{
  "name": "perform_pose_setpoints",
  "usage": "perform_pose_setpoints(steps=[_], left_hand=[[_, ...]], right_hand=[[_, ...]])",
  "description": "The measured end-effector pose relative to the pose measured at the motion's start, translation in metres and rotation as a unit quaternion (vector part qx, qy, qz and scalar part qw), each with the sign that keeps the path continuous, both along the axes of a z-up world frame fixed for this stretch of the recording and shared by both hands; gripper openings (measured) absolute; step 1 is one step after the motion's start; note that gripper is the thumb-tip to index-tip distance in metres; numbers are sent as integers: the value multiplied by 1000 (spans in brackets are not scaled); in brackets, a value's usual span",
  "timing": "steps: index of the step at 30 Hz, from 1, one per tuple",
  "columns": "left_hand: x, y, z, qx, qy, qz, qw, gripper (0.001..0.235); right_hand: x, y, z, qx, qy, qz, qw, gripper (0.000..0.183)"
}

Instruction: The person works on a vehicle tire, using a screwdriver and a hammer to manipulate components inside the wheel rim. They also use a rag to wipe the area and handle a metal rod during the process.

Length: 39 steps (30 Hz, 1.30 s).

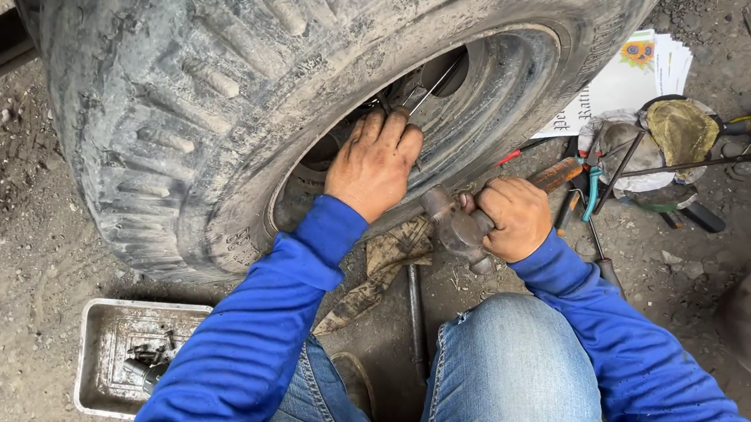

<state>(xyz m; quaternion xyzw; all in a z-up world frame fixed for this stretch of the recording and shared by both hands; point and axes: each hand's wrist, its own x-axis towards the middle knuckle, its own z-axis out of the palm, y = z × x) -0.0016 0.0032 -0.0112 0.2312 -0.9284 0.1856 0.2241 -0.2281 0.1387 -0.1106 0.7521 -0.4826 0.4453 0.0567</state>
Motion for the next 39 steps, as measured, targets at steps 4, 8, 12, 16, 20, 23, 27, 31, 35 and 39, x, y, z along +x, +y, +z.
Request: perform_pose_setpoints(steps=[4,8,12,16,20,23,27,31,35,39], left_hand=[[1,-2,2,2,0,0,1000,17],[-2,-4,5,1,8,1,1000,18],[-1,-2,7,-11,19,-9,1000,16],[-6,-5,8,-29,34,-6,999,13],[-4,-2,9,-34,46,0,998,12],[-5,-3,4,-35,45,-3,998,14],[-9,4,13,-35,38,1,999,11],[-8,22,-23,50,14,-74,996,8],[-5,29,-52,120,-71,-40,989,16],[1,31,-51,121,-77,-17,989,14]], right_hand=[[7,-5,8,-34,6,1,999,44],[-9,-13,-39,-9,7,-12,1000,58],[-3,-8,-24,-45,12,-16,999,38],[-8,-11,-22,-23,10,6,1000,56],[-9,-16,-57,-4,21,-19,1000,60],[-12,-11,-53,-35,46,-19,998,62],[-9,-12,-29,15,6,-30,999,71],[-13,0,-15,-22,81,7,996,63],[-6,6,4,-21,127,27,991,53],[-6,5,1,0,121,46,992,51]])
